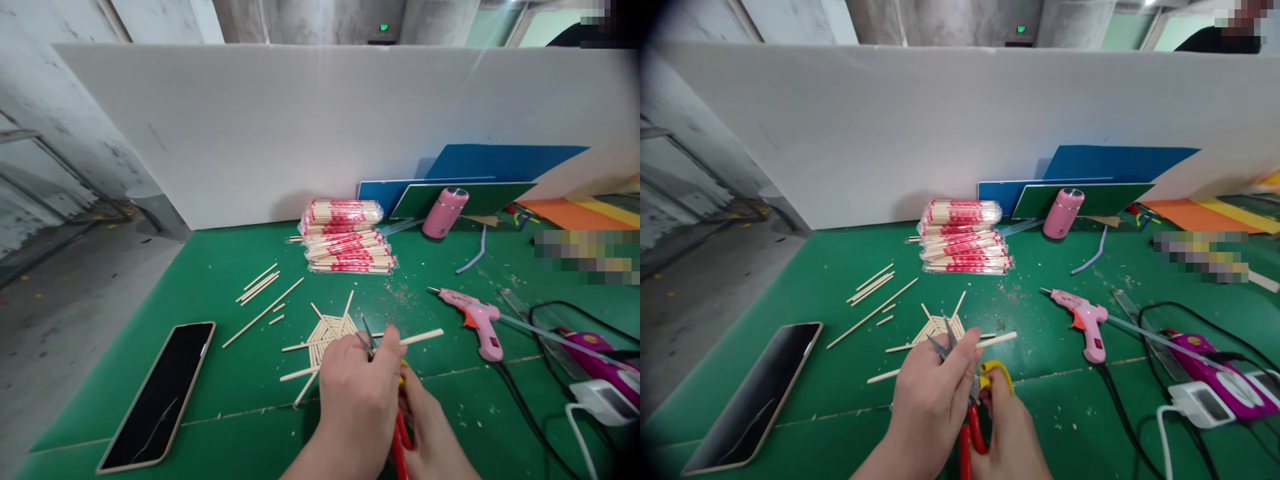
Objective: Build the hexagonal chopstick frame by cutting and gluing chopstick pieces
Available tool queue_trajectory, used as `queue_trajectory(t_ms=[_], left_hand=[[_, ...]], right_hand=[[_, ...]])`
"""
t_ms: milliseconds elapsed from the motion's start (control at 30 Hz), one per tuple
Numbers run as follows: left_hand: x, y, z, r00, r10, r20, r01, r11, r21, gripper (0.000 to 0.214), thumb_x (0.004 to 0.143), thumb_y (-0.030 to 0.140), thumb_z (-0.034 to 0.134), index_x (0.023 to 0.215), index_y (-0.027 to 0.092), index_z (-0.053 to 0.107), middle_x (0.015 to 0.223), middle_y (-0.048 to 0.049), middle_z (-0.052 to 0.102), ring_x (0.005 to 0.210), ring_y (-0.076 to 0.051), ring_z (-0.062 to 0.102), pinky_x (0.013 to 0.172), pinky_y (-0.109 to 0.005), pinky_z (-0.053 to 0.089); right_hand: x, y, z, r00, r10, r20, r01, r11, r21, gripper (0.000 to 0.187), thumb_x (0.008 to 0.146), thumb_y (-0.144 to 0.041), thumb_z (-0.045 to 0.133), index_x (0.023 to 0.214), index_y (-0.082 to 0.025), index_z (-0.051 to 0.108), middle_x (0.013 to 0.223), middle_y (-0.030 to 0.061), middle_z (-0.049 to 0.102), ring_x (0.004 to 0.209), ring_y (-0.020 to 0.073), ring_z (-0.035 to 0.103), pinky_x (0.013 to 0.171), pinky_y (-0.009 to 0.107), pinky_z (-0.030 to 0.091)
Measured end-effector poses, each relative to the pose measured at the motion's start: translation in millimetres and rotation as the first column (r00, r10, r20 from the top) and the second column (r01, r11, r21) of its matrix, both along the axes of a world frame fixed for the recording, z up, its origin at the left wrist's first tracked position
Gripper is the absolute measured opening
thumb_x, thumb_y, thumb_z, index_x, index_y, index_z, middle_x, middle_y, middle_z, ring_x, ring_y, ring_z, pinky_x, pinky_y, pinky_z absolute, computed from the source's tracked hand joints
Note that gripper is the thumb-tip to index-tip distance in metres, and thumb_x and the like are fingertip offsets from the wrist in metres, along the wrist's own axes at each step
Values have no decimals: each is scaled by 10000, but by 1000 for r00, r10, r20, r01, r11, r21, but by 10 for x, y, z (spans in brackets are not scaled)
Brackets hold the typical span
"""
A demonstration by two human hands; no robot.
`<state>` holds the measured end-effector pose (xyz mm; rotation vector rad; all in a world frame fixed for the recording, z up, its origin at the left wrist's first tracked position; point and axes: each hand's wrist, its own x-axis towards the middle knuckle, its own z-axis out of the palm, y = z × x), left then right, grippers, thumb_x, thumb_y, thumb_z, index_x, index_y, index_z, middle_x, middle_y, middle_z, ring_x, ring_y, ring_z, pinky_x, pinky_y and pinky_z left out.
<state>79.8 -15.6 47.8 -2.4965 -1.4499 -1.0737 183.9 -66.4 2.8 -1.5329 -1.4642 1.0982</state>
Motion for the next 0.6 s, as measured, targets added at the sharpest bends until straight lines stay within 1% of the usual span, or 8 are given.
queue_trajectory(t_ms=[100, 233, 400, 500, 600], left_hand=[[24, 14, 24, 1000, -14, -1, 14, 1000, 15, 333, 843, 239, 329, 958, 166, 632, 537, -53, 526, 517, -166, 514, 453, -274, 425], [48, 10, 41, 1000, -17, 8, 17, 1000, 16, 315, 837, 240, 353, 968, 165, 630, 533, -51, 519, 529, -170, 513, 466, -281, 424], [97, -6, 67, 999, -36, 33, 35, 999, 12, 294, 846, 236, 364, 965, 162, 622, 548, -38, 513, 516, -149, 476, 464, -264, 394], [135, 8, 67, 998, -45, 48, 45, 999, 5, 276, 848, 222, 370, 960, 166, 616, 574, -35, 520, 535, -148, 480, 488, -270, 391], [132, 40, 79, 993, -68, 98, 73, 996, -44, 250, 842, 215, 396, 973, 171, 604, 593, -27, 528, 555, -138, 489, 528, -269, 398]], right_hand=[[1, -6, 16, 1000, -26, 14, 26, 1000, 10, 377, 633, -214, 545, 992, -181, 435, 642, -2, 602, 528, 131, 567, 469, 195, 433], [-8, -16, 23, 998, -53, -18, 54, 997, 52, 331, 631, -206, 545, 946, -188, 446, 634, -8, 599, 517, 128, 559, 448, 188, 430], [22, 11, -27, 994, -94, -55, 99, 990, 100, 159, 675, -196, 480, 831, -208, 452, 589, -21, 582, 496, 126, 528, 451, 194, 426], [75, 48, -40, 993, -117, -4, 117, 987, 112, 127, 680, -176, 453, 802, -209, 435, 574, -34, 567, 476, 118, 509, 489, 203, 433], [163, 72, -23, 987, -94, 128, 83, 993, 88, 105, 694, -170, 446, 787, -209, 417, 565, -44, 541, 475, 113, 500, 522, 212, 440]])
